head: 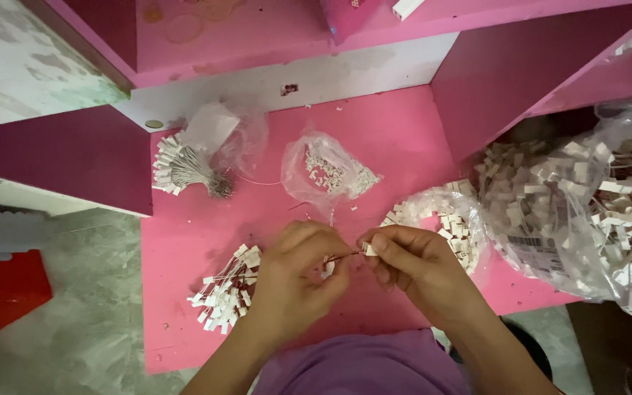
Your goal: Assembling small white plastic connectors onto thin wires.
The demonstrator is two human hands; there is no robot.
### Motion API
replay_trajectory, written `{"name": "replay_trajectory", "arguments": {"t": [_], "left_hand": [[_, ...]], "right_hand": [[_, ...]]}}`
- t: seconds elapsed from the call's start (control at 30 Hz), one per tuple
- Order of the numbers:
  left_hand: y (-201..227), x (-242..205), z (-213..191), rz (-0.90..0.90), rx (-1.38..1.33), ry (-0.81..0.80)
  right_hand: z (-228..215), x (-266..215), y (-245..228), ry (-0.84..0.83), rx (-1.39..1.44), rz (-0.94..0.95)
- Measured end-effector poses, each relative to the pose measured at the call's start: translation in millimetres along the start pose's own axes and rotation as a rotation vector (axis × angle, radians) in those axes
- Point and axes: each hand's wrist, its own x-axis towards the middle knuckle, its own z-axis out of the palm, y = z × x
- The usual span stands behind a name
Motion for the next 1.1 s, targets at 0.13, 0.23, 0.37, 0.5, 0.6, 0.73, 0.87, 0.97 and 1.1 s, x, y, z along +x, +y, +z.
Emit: {"name": "replay_trajectory", "arguments": {"t": [0.13, 0.23, 0.37, 0.5, 0.6, 0.73, 0.87, 0.97, 1.1], "left_hand": [[4, 4, -1, -0.014, -0.030, -0.051], [4, 6, -2, 0.053, 0.045, -0.100], [6, 9, -4, 0.114, 0.094, -0.133], [4, 11, -5, -0.344, -0.269, -0.258], [-5, 5, 1, -0.279, -0.177, -0.232], [-8, -2, 10, -0.047, -0.039, -0.126], [-10, -3, 11, 0.032, 0.062, -0.076], [-12, -2, 11, 0.023, 0.029, -0.088], [-17, 0, 16, 0.032, 0.059, -0.117]], "right_hand": [[1, -3, -4, -0.015, 0.018, 0.012], [5, -2, -5, 0.006, -0.081, 0.025], [4, -2, -2, 0.031, -0.220, -0.018], [8, -3, -4, 0.019, -0.217, -0.067], [12, -4, -6, 0.048, -0.243, -0.052], [12, -2, 5, 0.066, -0.156, -0.025], [5, 4, 13, 0.073, 0.043, 0.050], [3, 5, 13, 0.105, 0.102, 0.110], [4, 5, 10, 0.115, 0.052, 0.097]]}}
